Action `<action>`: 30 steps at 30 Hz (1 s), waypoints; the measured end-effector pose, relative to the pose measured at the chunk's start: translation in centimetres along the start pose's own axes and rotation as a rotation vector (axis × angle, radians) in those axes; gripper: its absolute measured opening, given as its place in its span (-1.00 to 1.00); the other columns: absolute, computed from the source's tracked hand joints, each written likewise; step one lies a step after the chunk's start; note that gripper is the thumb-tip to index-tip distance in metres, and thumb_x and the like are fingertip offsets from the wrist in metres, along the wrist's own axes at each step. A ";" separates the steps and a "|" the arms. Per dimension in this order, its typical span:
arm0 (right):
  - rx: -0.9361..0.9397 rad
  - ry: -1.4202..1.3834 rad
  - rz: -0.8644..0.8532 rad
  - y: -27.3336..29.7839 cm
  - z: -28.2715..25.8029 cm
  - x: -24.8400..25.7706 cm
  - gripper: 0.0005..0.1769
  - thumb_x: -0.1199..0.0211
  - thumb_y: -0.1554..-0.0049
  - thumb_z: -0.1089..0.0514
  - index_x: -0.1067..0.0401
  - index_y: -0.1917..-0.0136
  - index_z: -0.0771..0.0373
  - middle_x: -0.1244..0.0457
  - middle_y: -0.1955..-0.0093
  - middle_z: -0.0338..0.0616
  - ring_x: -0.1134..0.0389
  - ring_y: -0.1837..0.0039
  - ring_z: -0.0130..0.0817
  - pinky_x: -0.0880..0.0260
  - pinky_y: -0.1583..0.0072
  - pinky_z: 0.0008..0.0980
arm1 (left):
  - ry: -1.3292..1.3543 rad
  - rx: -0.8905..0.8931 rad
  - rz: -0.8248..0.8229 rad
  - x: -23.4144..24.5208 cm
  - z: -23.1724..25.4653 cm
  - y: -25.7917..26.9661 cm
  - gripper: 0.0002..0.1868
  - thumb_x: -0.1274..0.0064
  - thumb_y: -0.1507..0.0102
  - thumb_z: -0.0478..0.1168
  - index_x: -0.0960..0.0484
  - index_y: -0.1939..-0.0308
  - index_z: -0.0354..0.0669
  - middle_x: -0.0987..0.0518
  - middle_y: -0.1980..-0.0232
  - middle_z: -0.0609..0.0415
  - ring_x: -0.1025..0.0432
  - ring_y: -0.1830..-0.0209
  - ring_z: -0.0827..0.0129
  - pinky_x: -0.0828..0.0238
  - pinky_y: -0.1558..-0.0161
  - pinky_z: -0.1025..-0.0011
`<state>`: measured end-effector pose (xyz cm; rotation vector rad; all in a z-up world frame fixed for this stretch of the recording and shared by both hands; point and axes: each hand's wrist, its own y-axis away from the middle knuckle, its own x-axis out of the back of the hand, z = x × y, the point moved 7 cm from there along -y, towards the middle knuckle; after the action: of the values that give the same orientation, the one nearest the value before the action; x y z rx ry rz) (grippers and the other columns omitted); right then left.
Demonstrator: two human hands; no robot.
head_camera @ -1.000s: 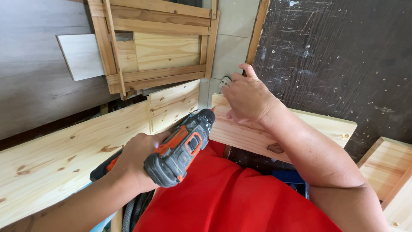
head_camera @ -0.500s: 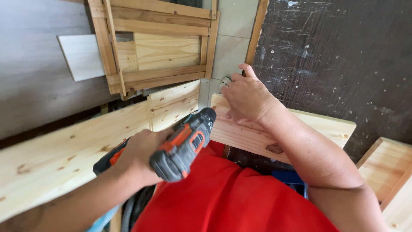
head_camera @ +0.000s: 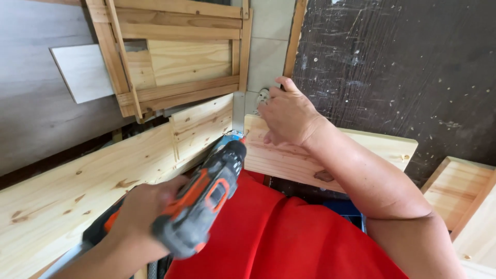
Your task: Drilling holes and assembling wooden planks to build a structure on a workbench.
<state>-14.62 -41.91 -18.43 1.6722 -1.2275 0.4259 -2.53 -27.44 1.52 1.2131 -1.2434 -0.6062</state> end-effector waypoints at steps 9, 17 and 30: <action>0.024 0.025 -0.087 0.5 -0.3 0.3 -0.20 -0.15 -0.15 -0.63 -0.46 -0.28 0.02 -0.44 -0.15 -0.23 -0.26 -0.42 -0.19 0.31 -0.63 0.09 | 0.464 0.164 -0.006 -4.4 -3.4 5.2 -0.53 -0.31 0.07 -0.08 -0.83 0.07 0.48 -0.83 0.48 0.41 -0.70 0.48 0.64 -0.50 0.31 0.44; 0.025 0.047 0.026 0.1 0.1 -0.4 -0.30 -0.17 -0.10 -0.61 -0.51 -0.02 0.03 -0.45 0.05 -0.33 -0.29 -0.31 -0.25 0.24 -0.61 0.06 | 0.495 0.120 -0.025 -8.9 -2.7 4.2 -0.55 -0.28 -0.04 0.08 -0.78 -0.04 0.35 -0.85 0.44 0.33 -0.73 0.44 0.35 -0.48 0.39 0.30; -0.004 -0.018 -0.046 0.3 0.1 0.3 -0.33 -0.23 -0.11 -0.58 -0.51 -0.02 0.04 -0.45 0.04 -0.36 -0.27 -0.35 -0.29 0.32 -0.63 0.04 | 0.524 0.130 -0.066 -7.4 -1.5 3.9 -0.48 -0.24 -0.09 0.20 -0.72 -0.14 0.37 -0.87 0.39 0.31 -0.75 0.40 0.33 -0.56 0.28 0.25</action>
<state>-14.80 -42.15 -18.08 1.7006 -1.1998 0.3810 -4.19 -19.13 2.54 1.4129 -0.8095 -0.2288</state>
